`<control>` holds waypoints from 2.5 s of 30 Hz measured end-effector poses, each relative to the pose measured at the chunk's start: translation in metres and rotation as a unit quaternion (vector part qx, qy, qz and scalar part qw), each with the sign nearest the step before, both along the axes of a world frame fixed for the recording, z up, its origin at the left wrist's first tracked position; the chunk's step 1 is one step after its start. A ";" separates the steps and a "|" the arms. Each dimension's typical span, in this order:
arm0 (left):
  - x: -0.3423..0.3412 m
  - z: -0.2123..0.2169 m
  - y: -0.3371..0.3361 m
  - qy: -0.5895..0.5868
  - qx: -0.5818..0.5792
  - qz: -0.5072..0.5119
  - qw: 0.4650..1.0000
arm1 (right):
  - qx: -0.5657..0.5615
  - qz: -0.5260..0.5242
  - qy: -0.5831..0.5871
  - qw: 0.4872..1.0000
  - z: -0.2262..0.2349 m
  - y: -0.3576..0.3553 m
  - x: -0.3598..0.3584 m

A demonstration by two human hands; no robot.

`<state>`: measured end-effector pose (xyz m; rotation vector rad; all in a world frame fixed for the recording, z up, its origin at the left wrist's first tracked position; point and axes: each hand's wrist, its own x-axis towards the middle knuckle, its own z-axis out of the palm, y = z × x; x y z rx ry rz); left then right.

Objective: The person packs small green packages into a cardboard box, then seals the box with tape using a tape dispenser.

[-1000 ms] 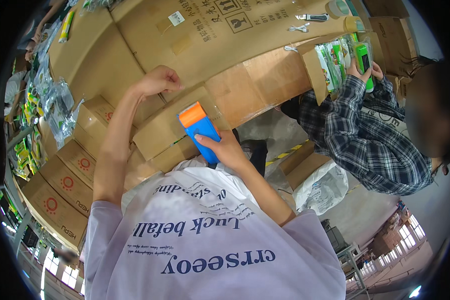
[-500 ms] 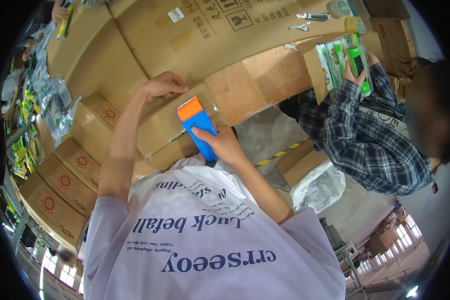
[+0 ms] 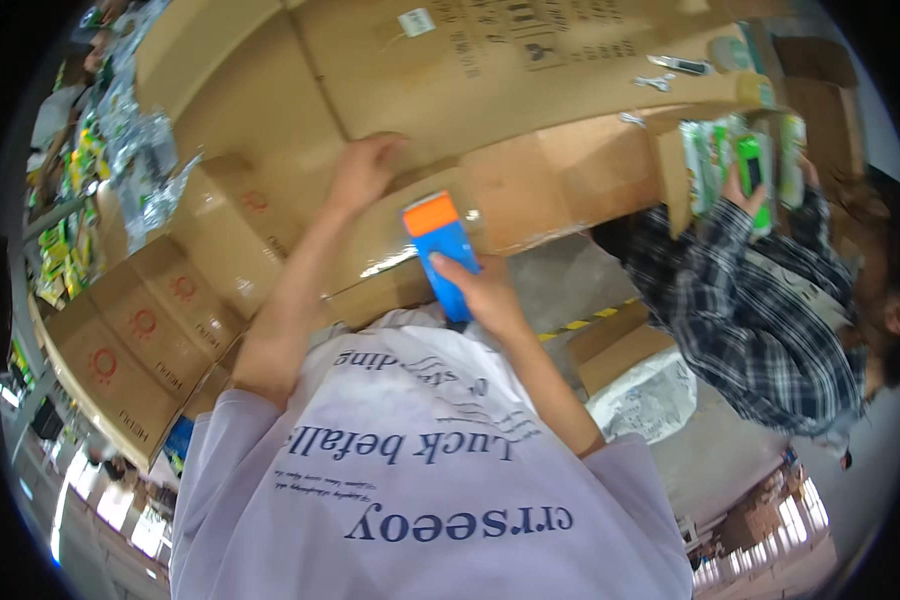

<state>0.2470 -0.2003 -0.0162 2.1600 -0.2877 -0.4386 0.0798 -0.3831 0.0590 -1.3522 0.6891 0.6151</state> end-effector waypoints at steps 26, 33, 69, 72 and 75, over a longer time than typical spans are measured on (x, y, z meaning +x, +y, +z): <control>-0.101 0.016 -0.001 -0.196 0.258 0.062 0.944 | 0.018 -0.005 0.039 0.999 0.022 0.006 0.000; -0.119 0.023 -0.010 -0.202 0.268 0.053 0.940 | 0.005 -0.016 -0.003 1.000 0.008 0.005 0.000; -0.116 0.002 -0.038 -0.347 0.307 0.130 0.876 | 0.013 0.009 0.041 0.999 -0.006 -0.058 -0.176; -0.117 -0.005 -0.032 -0.342 0.318 0.135 0.874 | 0.030 -0.004 0.047 0.998 -0.021 -0.053 -0.173; -0.117 -0.006 -0.040 -0.383 0.309 0.133 0.860 | 0.013 -0.023 0.039 0.999 -0.056 -0.045 -0.167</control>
